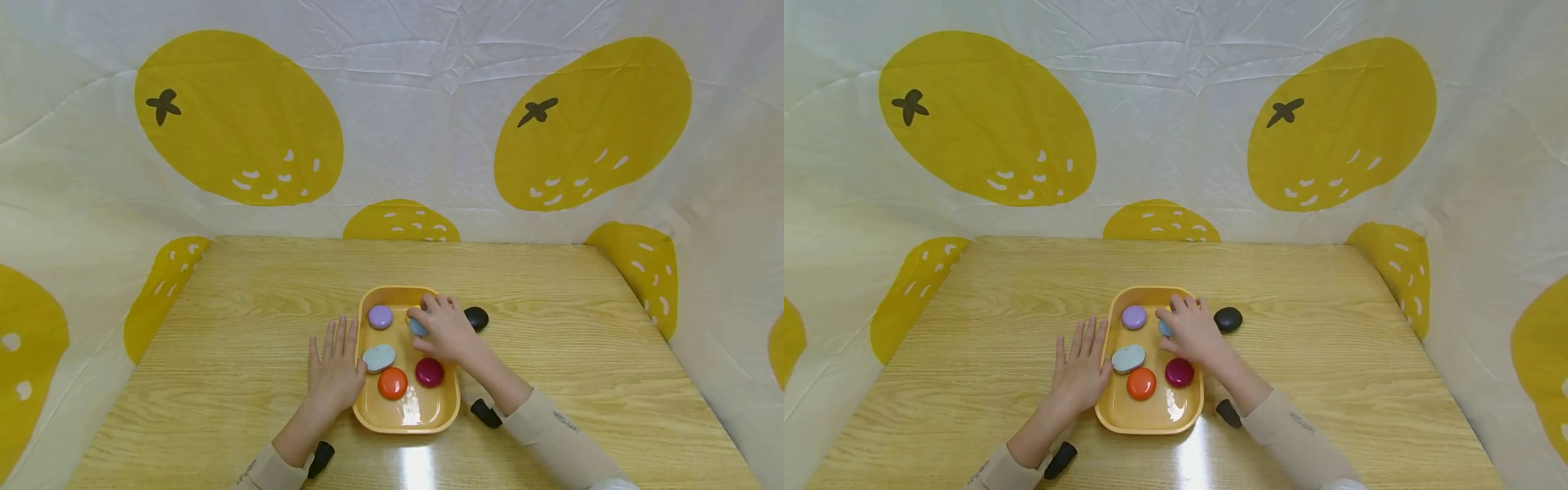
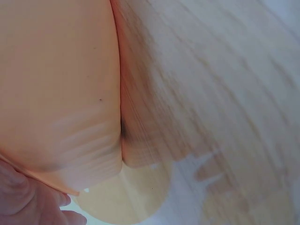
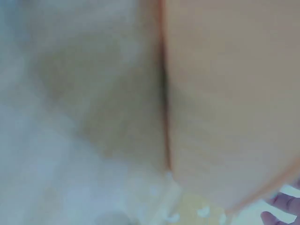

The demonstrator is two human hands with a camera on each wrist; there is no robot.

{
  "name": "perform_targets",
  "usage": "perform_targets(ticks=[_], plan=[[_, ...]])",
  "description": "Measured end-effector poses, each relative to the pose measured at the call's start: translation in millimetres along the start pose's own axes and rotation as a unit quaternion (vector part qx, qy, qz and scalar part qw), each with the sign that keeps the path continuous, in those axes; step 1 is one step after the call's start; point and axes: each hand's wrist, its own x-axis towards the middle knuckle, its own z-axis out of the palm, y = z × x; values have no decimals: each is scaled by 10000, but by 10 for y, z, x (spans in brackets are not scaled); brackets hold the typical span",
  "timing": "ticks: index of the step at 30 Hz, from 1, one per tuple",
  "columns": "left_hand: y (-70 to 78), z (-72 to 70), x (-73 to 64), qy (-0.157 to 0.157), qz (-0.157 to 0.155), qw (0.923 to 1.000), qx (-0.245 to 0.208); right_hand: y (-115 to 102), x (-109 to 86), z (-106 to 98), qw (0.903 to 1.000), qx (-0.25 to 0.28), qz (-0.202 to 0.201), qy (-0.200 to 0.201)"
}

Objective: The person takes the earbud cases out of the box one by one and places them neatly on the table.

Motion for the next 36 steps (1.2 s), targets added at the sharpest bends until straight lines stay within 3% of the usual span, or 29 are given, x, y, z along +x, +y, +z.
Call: perform_targets(ticks=[8,13,19,24,31,36], plan=[[9,-4,3,-29,-18,10000,15,375,-96,-203,9963,324,506,614],[9,-3,4,-34,-24,10000,1,683,-234,-217,9912,537,1015,654],[6,0,7,-50,-26,10000,32,1022,-414,-151,9828,706,1686,258],[4,-4,7,-63,-35,10000,14,1177,-540,-97,9755,739,2060,-220],[5,-8,4,-63,-39,10000,-3,1283,-627,-15,9688,624,2193,-967],[4,-3,2,-21,-21,10000,-7,1319,-650,78,9665,702,2166,-1187]])
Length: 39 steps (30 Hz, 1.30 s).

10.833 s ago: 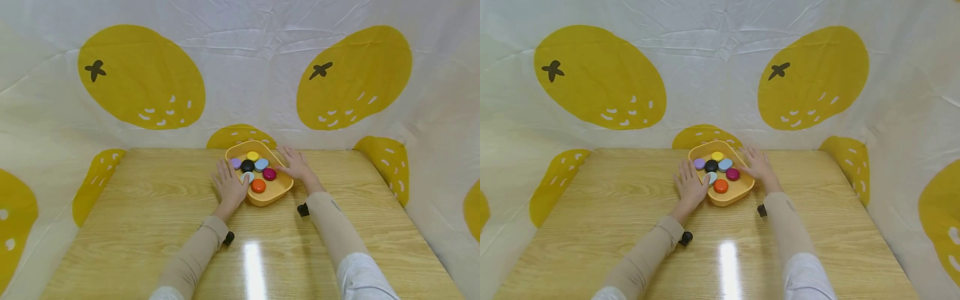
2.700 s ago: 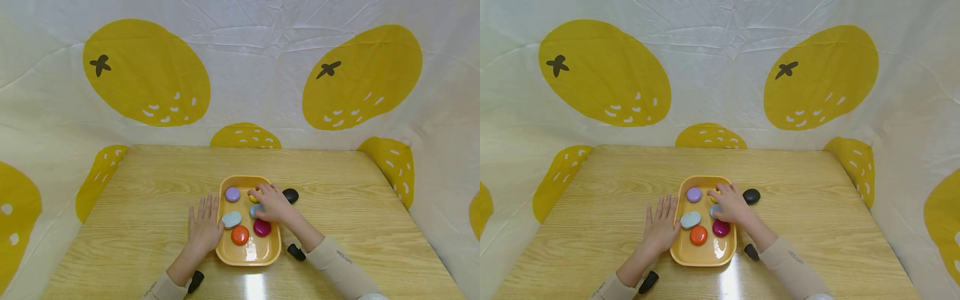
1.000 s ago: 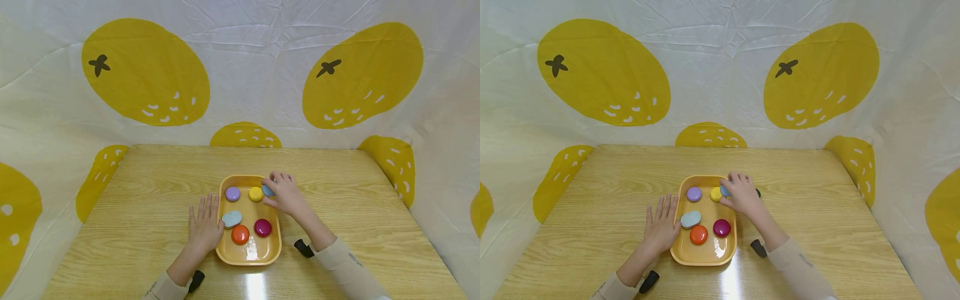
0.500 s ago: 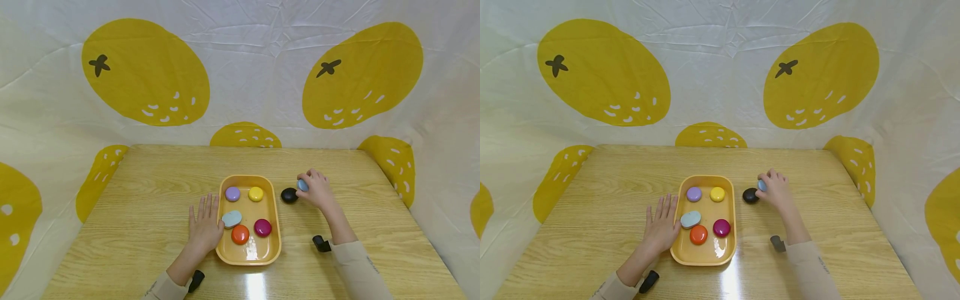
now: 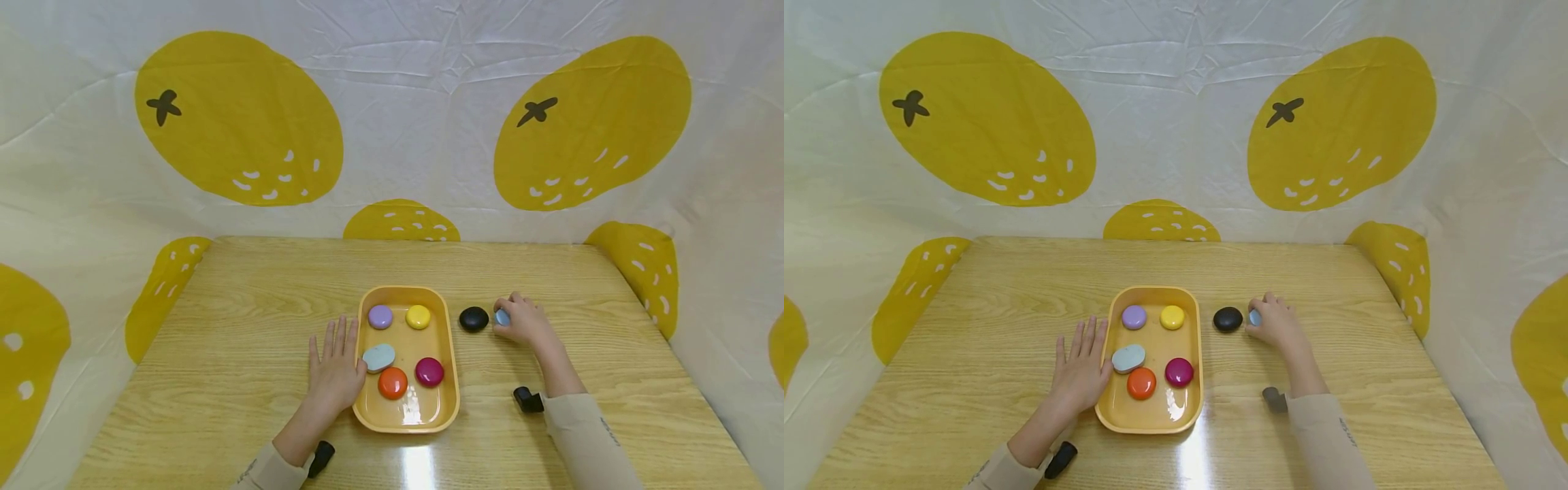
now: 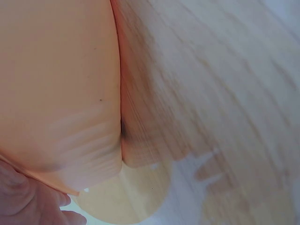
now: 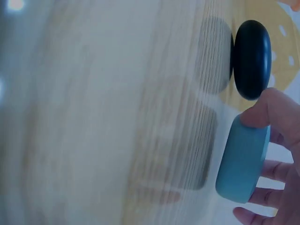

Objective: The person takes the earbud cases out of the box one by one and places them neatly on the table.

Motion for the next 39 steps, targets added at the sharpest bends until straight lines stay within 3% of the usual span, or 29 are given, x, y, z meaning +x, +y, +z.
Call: perform_targets(ticks=[17,23,28,33,36,39], plan=[[-2,2,0,60,42,10000,43,-26,4,-1,9995,95,148,-279],[-7,11,3,43,42,10000,51,-150,-16,-105,9999,126,53,85],[-9,10,2,60,46,10000,47,-446,-18,-228,9933,234,-611,949],[-6,10,1,44,36,10000,41,-779,-50,-224,9739,-84,-1640,1566],[-3,9,1,27,25,10000,41,-964,-91,-159,9632,-308,-2158,1575],[-1,7,1,1,10,10000,59,-1121,-142,-72,9591,-567,-2498,1207]])
